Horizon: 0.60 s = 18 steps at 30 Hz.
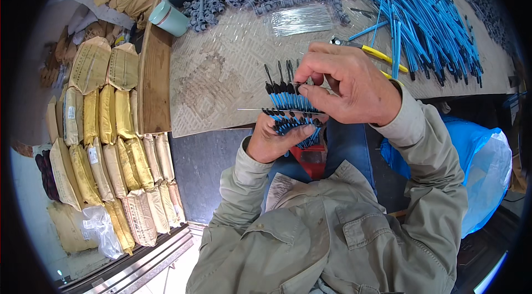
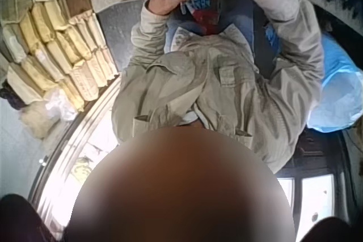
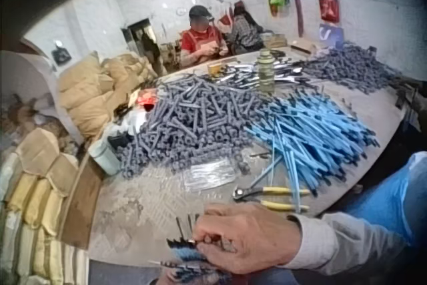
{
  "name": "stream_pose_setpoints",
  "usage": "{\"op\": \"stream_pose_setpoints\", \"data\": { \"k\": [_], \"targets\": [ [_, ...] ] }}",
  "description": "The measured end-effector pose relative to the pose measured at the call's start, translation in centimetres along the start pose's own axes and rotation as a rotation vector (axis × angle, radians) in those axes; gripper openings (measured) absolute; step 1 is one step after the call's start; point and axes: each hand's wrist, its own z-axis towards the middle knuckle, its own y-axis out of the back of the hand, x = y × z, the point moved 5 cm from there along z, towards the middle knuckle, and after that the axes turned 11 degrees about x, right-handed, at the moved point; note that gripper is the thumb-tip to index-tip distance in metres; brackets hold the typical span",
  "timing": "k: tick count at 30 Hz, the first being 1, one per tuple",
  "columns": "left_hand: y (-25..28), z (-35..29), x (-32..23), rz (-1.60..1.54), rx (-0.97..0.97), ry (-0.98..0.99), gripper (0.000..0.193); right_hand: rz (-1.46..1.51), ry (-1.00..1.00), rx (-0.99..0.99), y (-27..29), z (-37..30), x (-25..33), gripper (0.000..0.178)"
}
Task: The person assembles blue rod components into a circular plastic base, securing them with pliers.
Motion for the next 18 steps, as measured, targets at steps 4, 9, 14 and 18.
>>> {"op": "stream_pose_setpoints", "data": {
  "k": [4,9,14,18],
  "targets": [
    [0.01,-0.07,-0.34,0.056,-0.019,0.008,0.032,-0.043,0.034,-0.034,-0.31,0.43,0.08,0.009],
    [0.31,-0.66,0.31,0.077,-0.045,0.026,0.032,-0.067,-0.041,0.016,-0.13,0.32,0.64,0.009],
    [0.44,-0.41,0.14,0.047,-0.006,0.020,0.034,-0.005,0.005,0.032,-0.21,0.65,0.17,0.011],
    [0.15,-0.38,0.24,-0.013,-0.044,0.070,0.031,0.047,0.057,0.032,-0.40,0.59,-0.07,0.013]
  ]
}}
